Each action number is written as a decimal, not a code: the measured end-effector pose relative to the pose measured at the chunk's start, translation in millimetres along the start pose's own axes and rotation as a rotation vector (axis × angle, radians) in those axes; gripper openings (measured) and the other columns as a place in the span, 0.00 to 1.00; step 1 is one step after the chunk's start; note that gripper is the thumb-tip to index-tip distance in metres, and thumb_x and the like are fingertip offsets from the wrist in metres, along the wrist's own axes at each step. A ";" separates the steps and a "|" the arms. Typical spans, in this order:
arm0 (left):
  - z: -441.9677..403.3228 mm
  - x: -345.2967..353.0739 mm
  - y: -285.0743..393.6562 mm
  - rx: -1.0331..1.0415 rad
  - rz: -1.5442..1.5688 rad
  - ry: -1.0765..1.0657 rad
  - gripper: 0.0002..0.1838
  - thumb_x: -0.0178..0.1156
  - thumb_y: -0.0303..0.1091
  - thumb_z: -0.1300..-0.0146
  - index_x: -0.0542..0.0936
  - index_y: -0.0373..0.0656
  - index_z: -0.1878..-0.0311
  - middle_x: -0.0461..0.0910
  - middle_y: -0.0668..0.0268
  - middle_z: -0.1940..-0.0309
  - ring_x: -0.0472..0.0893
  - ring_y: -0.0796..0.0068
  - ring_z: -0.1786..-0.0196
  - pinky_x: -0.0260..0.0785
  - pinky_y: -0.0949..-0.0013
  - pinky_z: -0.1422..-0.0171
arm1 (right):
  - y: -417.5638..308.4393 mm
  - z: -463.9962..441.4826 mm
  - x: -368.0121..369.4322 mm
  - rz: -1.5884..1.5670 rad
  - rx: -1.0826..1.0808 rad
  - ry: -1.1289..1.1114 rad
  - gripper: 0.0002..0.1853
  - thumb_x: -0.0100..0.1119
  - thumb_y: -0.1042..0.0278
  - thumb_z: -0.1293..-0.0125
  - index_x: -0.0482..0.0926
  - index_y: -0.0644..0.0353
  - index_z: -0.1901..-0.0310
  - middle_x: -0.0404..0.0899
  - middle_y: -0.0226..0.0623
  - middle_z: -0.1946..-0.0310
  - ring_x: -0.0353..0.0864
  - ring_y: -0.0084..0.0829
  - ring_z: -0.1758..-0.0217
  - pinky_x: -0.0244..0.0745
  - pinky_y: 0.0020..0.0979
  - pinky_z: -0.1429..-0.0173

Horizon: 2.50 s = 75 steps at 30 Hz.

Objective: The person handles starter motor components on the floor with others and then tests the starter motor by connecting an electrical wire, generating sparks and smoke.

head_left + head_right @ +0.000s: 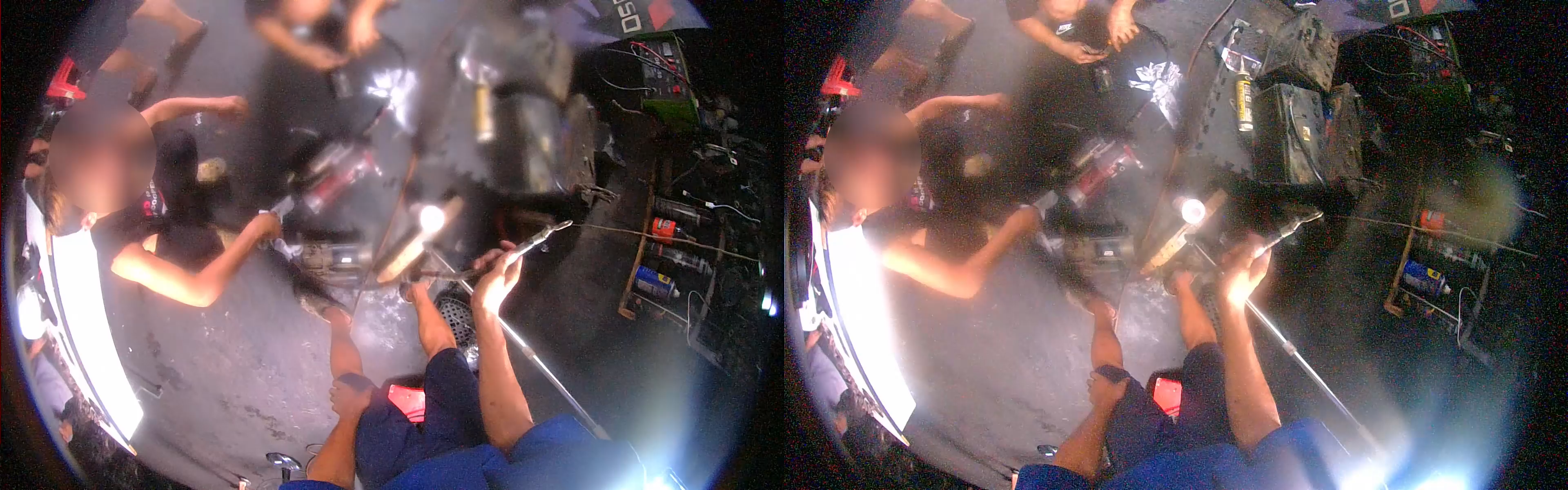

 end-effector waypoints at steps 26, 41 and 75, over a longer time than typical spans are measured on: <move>-5.4 -23.3 18.4 0.005 -0.017 0.095 0.49 0.71 0.56 0.56 0.63 0.32 0.38 0.71 0.47 0.43 0.73 0.46 0.38 0.68 0.48 0.35 | 10.7 10.1 28.6 -0.060 0.184 -0.105 0.15 0.41 0.53 0.20 0.64 0.58 0.56 0.57 0.24 0.79 0.54 0.19 0.79 0.58 0.26 0.74; -40.1 11.3 -7.7 -0.010 -0.069 0.012 0.52 0.70 0.60 0.55 0.61 0.33 0.35 0.70 0.45 0.41 0.71 0.46 0.35 0.67 0.48 0.33 | 27.1 18.2 30.0 0.047 0.199 -0.162 0.16 0.50 0.55 0.23 0.70 0.60 0.46 0.75 0.29 0.66 0.74 0.22 0.70 0.71 0.25 0.69; -17.6 -29.8 20.8 -0.021 -0.043 0.002 0.51 0.72 0.61 0.55 0.63 0.36 0.35 0.70 0.51 0.38 0.70 0.49 0.33 0.66 0.49 0.31 | 39.0 -2.1 77.9 -0.242 0.545 0.072 0.24 0.38 0.42 0.29 0.71 0.58 0.60 0.61 0.29 0.79 0.56 0.25 0.85 0.53 0.30 0.80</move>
Point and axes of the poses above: each hand's wrist, its own z-axis away from the middle knuckle, its own x-axis out of the palm, y = z × x, the point moved 2 cm from there along -z, towards the middle knuckle
